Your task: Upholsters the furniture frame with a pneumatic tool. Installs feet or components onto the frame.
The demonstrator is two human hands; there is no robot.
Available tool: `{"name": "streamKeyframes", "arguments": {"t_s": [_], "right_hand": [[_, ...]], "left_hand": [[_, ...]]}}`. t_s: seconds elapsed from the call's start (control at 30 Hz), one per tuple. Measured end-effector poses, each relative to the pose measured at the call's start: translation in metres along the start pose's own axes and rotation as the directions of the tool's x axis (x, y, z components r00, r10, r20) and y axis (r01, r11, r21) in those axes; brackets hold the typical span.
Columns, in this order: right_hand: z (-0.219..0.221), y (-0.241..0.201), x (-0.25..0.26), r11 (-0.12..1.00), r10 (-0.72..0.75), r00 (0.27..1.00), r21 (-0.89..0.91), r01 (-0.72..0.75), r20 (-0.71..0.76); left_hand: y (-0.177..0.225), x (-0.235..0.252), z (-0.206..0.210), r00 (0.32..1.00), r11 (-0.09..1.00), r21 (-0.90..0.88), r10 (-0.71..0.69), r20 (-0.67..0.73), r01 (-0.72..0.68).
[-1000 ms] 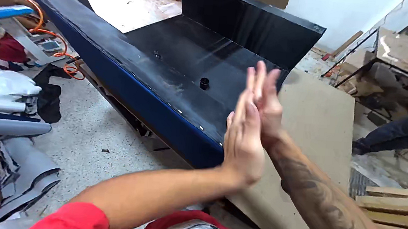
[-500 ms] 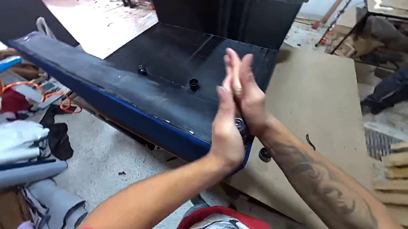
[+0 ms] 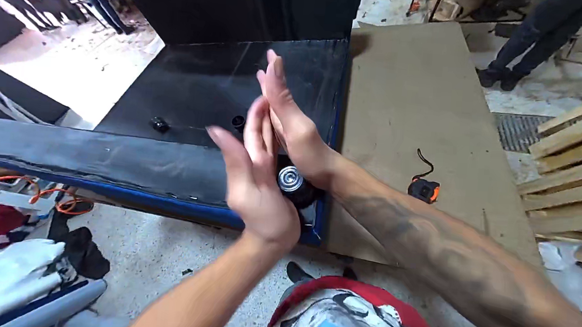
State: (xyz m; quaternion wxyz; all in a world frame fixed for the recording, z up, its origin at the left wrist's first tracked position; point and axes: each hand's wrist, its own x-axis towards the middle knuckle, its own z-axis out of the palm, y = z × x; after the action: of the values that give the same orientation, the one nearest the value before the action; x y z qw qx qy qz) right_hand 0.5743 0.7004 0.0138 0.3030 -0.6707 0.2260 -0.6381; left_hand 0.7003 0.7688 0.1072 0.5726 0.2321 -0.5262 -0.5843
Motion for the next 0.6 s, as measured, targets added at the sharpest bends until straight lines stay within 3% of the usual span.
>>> {"name": "streamKeyframes", "arguments": {"t_s": [0.03,0.07,0.1,0.13,0.17,0.2,0.23,0.27,0.3,0.33,0.37,0.4,0.43,0.47,0.5,0.53,0.57,0.6], "right_hand": [[0.003,-0.016,0.004,1.000,0.024,1.000,-0.002,-0.024,0.013],[0.011,-0.050,0.011,0.991,0.132,0.991,0.001,-0.132,0.030],[0.021,-0.094,0.022,0.948,0.317,0.948,-0.010,-0.317,0.041],[0.028,-0.118,0.035,0.911,0.412,0.911,0.022,-0.413,0.019],[0.029,-0.120,0.046,0.891,0.451,0.892,0.067,-0.450,-0.011],[0.029,-0.102,0.047,0.914,0.399,0.916,0.101,-0.394,-0.040],[0.022,-0.071,0.039,0.966,0.224,0.975,0.139,-0.220,-0.012],[0.010,-0.029,0.032,0.980,-0.072,0.995,0.188,0.058,0.064],[0.004,-0.019,0.030,0.970,-0.176,0.973,0.196,0.145,0.151],[0.009,-0.043,0.028,0.984,-0.042,0.986,0.180,0.013,0.162],[0.021,-0.088,0.035,0.954,0.252,0.964,0.145,-0.262,0.081],[0.029,-0.110,0.046,0.895,0.409,0.913,0.198,-0.400,-0.005],[0.030,-0.104,0.048,0.889,0.406,0.912,0.260,-0.377,-0.065],[0.020,-0.072,0.039,0.931,0.226,0.973,0.305,-0.202,-0.047],[0.001,-0.025,0.027,0.950,-0.051,0.997,0.309,0.033,0.052],[-0.011,-0.005,0.021,0.951,-0.124,0.985,0.299,0.082,0.124],[-0.012,-0.010,0.017,0.954,-0.038,0.991,0.299,-0.004,0.132],[-0.003,-0.036,0.020,0.928,0.196,0.979,0.310,-0.205,0.061]], "left_hand": [[-0.022,0.014,-0.020,0.992,0.992,-0.064,0.114,0.055,-0.110],[-0.054,0.033,-0.051,0.937,0.953,-0.141,0.293,0.192,-0.269],[-0.071,0.041,-0.070,0.898,0.927,-0.197,0.362,0.251,-0.319],[-0.072,0.039,-0.072,0.916,0.929,-0.245,0.332,0.226,-0.277],[-0.055,0.027,-0.054,0.982,0.944,-0.298,0.170,0.082,-0.139],[-0.028,0.021,-0.026,0.987,0.937,-0.348,-0.080,-0.137,0.028],[-0.032,0.025,-0.025,0.983,0.942,-0.335,-0.075,-0.170,0.014],[-0.070,0.036,-0.056,0.975,0.946,-0.253,0.219,0.035,-0.203],[-0.094,0.049,-0.076,0.920,0.919,-0.160,0.378,0.103,-0.360],[-0.102,0.051,-0.084,0.895,0.900,-0.096,0.434,0.103,-0.426],[-0.093,0.043,-0.075,0.921,0.917,-0.105,0.389,0.036,-0.384],[-0.070,0.028,-0.053,0.965,0.949,-0.183,0.246,-0.086,-0.258],[-0.038,0.021,-0.024,0.959,0.961,-0.267,-0.005,-0.282,-0.073],[-0.043,0.020,-0.025,0.970,0.960,-0.268,0.013,-0.244,-0.080],[-0.079,0.027,-0.054,0.962,0.945,-0.180,0.271,-0.030,-0.272],[-0.104,0.040,-0.075,0.903,0.904,-0.079,0.424,0.062,-0.419],[-0.112,0.046,-0.083,0.872,0.874,-0.017,0.486,0.066,-0.486],[-0.104,0.038,-0.075,0.896,0.896,-0.033,0.444,0.001,-0.444]]}}
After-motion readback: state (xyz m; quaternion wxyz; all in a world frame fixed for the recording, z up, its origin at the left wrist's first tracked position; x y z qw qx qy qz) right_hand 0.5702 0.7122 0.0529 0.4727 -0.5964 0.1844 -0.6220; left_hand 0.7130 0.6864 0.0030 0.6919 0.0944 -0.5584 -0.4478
